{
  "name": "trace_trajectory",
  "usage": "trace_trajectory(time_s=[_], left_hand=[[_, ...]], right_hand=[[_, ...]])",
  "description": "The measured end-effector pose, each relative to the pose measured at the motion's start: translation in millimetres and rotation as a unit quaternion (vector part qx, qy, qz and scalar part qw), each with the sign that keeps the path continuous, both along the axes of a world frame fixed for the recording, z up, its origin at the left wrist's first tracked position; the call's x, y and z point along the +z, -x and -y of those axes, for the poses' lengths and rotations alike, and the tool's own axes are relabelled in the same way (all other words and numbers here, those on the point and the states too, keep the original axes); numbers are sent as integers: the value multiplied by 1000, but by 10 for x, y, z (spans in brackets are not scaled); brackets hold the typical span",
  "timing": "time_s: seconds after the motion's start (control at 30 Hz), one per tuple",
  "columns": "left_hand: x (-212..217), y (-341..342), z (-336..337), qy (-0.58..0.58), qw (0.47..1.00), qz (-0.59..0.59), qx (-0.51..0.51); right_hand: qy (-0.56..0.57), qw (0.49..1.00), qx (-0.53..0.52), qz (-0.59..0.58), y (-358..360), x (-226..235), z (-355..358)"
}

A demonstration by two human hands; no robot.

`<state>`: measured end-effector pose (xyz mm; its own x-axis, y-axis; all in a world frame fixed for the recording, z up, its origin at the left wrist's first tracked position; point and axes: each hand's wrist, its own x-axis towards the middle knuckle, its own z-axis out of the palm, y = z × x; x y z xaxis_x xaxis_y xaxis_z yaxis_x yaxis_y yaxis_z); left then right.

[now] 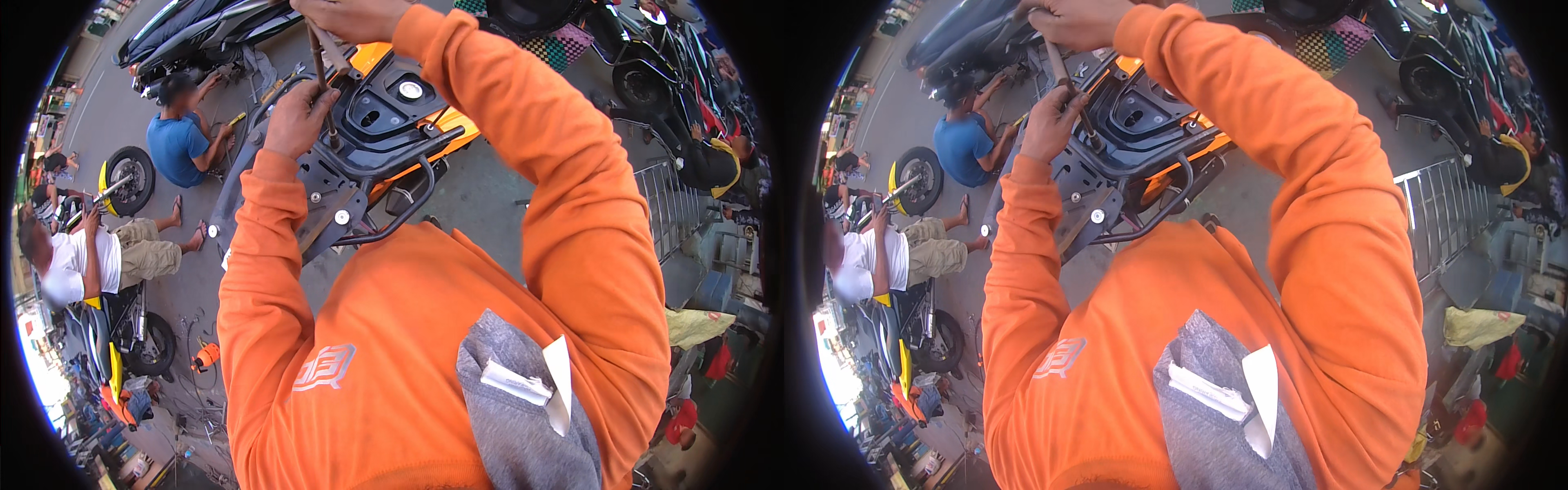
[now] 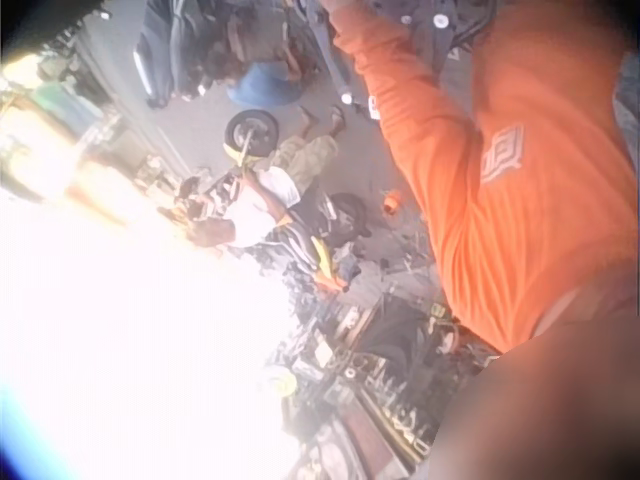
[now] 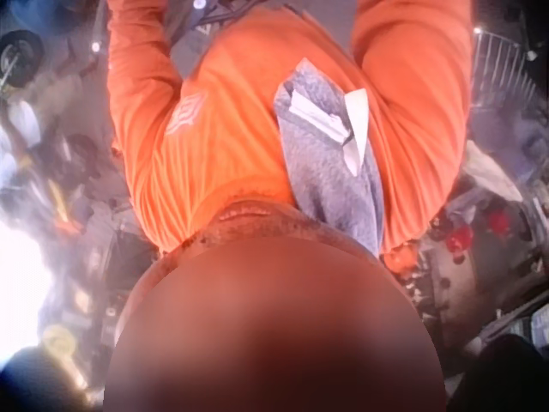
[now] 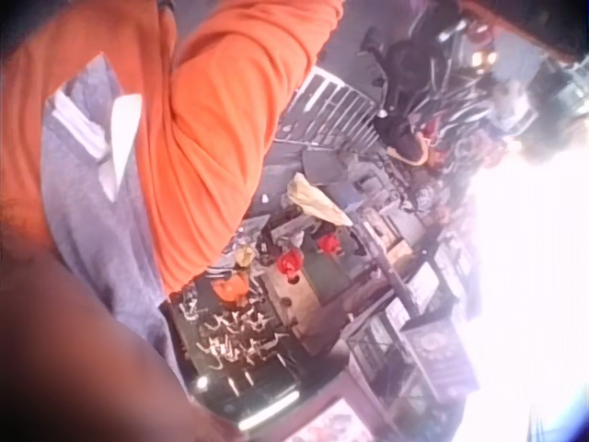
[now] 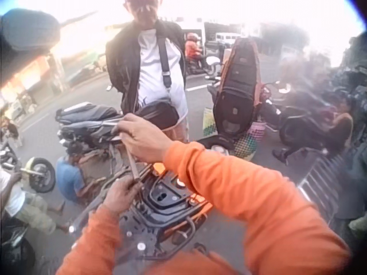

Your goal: The person uses a T-handle wrench and a screwdriver to loosen and tighten fasteners on the under-seat area of an orange scooter. They remove a black plastic floorboard, adjust internal components, and reposition the floorboard while working in a busy outdoor repair area.

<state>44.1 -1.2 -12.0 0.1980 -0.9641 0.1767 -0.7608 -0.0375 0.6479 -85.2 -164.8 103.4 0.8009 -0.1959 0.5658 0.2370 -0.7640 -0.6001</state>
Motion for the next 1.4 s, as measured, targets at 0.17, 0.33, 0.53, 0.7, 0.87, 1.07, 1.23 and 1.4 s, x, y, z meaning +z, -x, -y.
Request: trace_trajectory(time_s=[0.17, 0.33, 0.53, 0.7, 0.87, 1.07, 1.23, 1.4], left_hand=[[62, 11, -50, -9, 998, 62, -9], [6, 28, 2, -6, 999, 36, -33], [-86, 61, 0, 31, 995, 94, -14], [-264, -507, -331, 12, 999, 33, 23], [-492, -1932, -1469, -260, 906, 36, 332], [-983, -2110, -1913, -356, 886, -84, 286], [-792, -1827, -1947, -334, 880, -166, 295], [-724, -1725, -1896, -319, 870, -235, 295]], right_hand=[[132, 967, 207, -61, 242, 218, 405], [379, 910, 34, -165, 355, 500, 255], [386, 880, -132, -244, 196, 615, -203], [312, 916, -140, -210, 116, 445, -243], [169, 964, -125, -163, 219, 87, -5], [146, 961, -171, -161, 328, -47, -10], [161, 974, -117, -109, 253, -19, -160], [186, 972, -120, -75, 253, 32, -306]])
